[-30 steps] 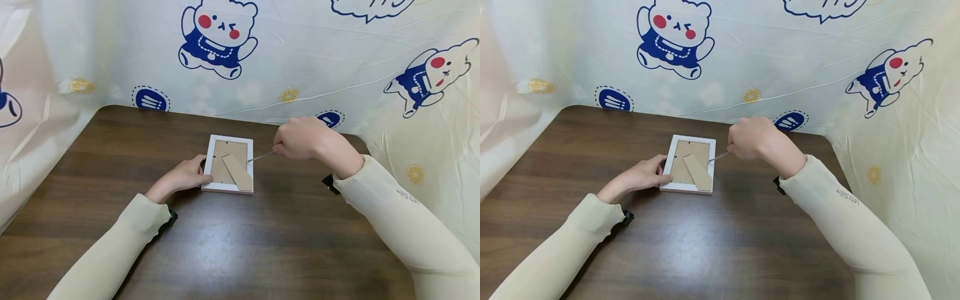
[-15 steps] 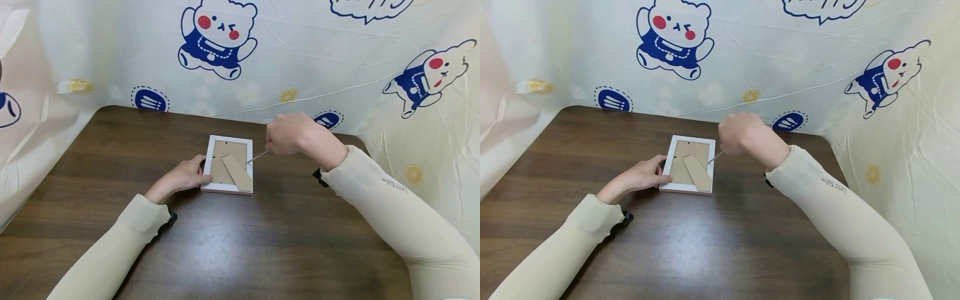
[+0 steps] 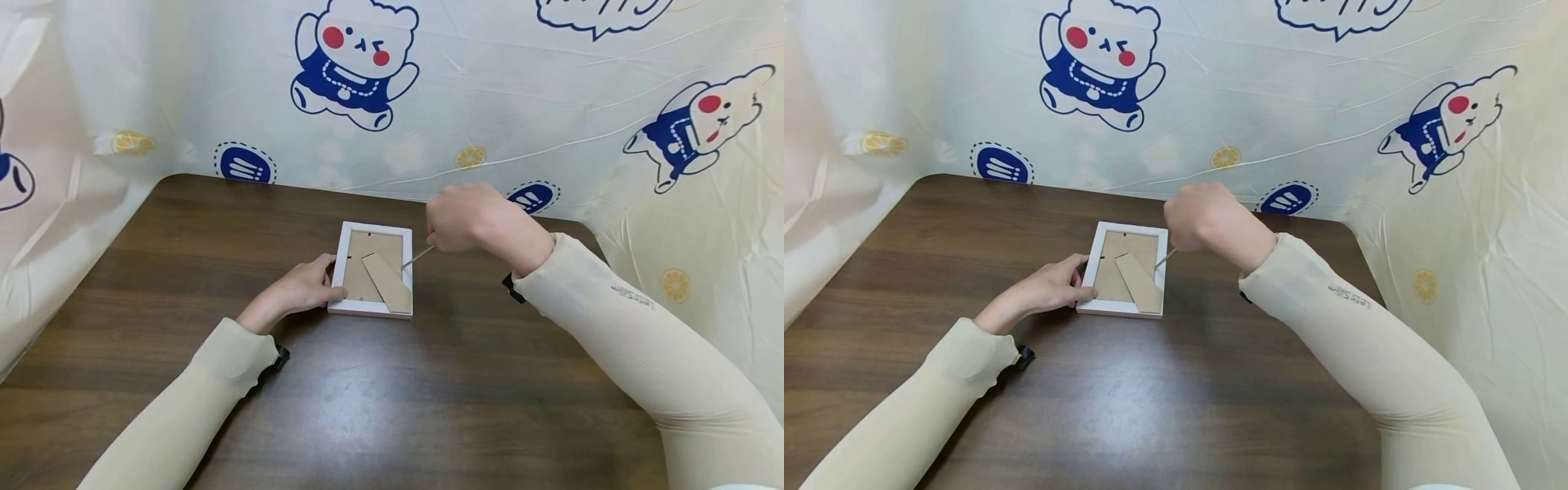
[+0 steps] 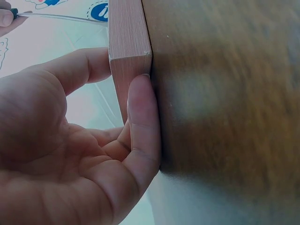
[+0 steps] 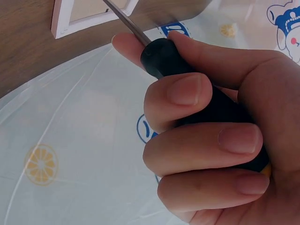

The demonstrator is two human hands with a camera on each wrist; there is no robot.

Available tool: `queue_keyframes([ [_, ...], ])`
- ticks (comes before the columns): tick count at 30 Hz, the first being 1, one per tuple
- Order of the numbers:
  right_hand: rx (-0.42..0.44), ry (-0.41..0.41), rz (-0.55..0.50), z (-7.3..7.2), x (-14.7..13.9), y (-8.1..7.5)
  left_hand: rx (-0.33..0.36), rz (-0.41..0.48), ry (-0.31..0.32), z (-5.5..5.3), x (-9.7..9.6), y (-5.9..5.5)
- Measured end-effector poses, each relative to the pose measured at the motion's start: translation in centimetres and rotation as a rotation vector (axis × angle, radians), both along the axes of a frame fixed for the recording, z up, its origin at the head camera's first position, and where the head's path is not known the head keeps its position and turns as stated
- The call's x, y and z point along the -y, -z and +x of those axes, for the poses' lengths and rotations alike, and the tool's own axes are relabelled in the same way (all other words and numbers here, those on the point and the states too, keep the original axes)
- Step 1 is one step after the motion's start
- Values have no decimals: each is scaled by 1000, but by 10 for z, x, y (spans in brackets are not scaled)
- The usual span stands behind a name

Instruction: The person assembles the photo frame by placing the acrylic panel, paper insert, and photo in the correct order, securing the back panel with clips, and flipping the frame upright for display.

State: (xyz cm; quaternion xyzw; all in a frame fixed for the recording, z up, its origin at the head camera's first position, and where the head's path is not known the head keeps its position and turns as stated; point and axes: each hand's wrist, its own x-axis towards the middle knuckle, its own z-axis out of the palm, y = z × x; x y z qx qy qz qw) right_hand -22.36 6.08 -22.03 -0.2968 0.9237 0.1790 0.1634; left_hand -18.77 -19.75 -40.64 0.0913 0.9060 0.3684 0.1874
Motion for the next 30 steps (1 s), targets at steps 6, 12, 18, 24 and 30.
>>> queue_keyframes([
  [6,-32,9,58,5,15,-1,13,-8,-12,1,-1,2],
  [12,-24,64,115,7,33,-3,5,1,-12,1,-1,4],
  [18,-4,113,158,6,47,-6,-4,5,-13,1,-2,4],
  [24,-12,128,184,5,53,-7,-4,6,-14,1,-1,4],
  [30,-1,135,223,4,61,-6,0,2,-15,1,-1,4],
])
